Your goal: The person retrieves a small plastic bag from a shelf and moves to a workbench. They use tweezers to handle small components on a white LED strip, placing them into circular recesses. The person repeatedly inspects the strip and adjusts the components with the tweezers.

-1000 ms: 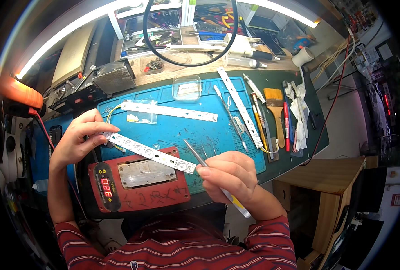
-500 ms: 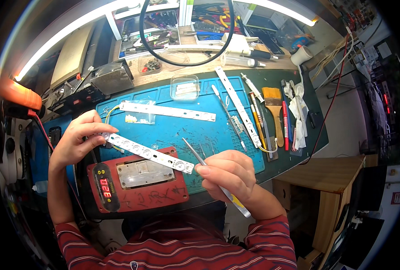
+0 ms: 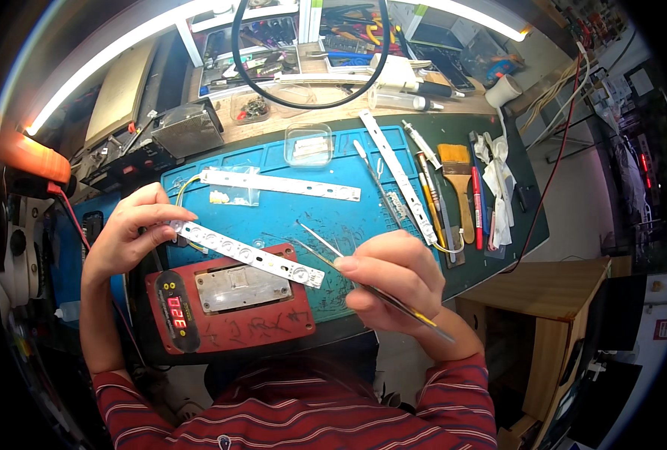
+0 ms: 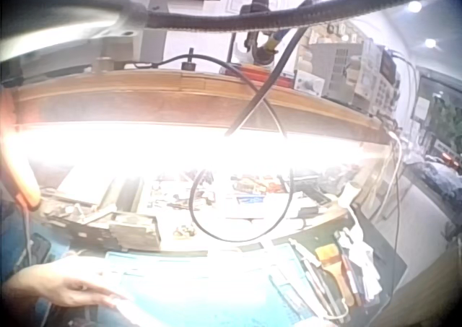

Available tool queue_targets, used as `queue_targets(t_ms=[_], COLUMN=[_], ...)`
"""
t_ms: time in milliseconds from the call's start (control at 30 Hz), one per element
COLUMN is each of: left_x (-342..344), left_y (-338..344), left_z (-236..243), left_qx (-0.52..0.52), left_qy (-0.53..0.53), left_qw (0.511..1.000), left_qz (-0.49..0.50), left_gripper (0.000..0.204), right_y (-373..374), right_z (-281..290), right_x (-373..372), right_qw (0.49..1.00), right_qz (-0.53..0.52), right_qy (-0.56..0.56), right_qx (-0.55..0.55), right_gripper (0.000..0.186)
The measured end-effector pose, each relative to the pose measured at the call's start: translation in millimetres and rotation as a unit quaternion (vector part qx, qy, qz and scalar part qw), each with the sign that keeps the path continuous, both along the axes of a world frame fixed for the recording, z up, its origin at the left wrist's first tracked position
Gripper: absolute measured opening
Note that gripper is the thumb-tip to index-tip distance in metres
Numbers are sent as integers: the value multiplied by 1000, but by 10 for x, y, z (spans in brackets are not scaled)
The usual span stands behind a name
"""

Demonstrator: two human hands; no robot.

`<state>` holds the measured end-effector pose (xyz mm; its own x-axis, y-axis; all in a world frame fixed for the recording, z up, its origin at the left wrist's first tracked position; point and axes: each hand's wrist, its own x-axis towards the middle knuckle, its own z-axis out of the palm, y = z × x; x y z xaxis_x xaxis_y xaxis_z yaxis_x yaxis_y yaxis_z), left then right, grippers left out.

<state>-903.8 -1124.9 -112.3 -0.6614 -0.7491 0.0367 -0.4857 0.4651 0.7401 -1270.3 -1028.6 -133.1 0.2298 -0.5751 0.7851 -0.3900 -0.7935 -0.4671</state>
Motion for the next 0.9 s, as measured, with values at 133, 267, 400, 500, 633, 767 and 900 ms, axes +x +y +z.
queue_targets(t_ms=[133,267,400,500,633,767,900], left_x=[7,-11,1,16,1,4,3], left_y=[16,10,-3,5,-6,-9,-4], left_z=[7,6,-8,-9,-5,-14,-9], left_qx=[22,35,-4,-4,-3,-6,0], left_qy=[-3,8,-2,-7,-6,-3,-2], left_qw=[1000,999,1000,1000,1000,1000,1000], left_qz=[7,8,-3,-2,-4,-9,-7], left_gripper=[31,31,31,30,30,29,30], right_y=[-88,-147,-165,-178,-175,-125,-88], right_z=[233,62,-4,-27,-20,-47,-138], right_x=[20,107,156,184,196,197,225], right_qw=[999,996,995,996,999,999,999], right_qz=[19,48,71,74,46,30,46], right_qy=[29,-21,-28,-17,16,23,-3], right_qx=[35,69,70,53,0,-15,-28], right_gripper=[26,21,20,20,19,18,19])
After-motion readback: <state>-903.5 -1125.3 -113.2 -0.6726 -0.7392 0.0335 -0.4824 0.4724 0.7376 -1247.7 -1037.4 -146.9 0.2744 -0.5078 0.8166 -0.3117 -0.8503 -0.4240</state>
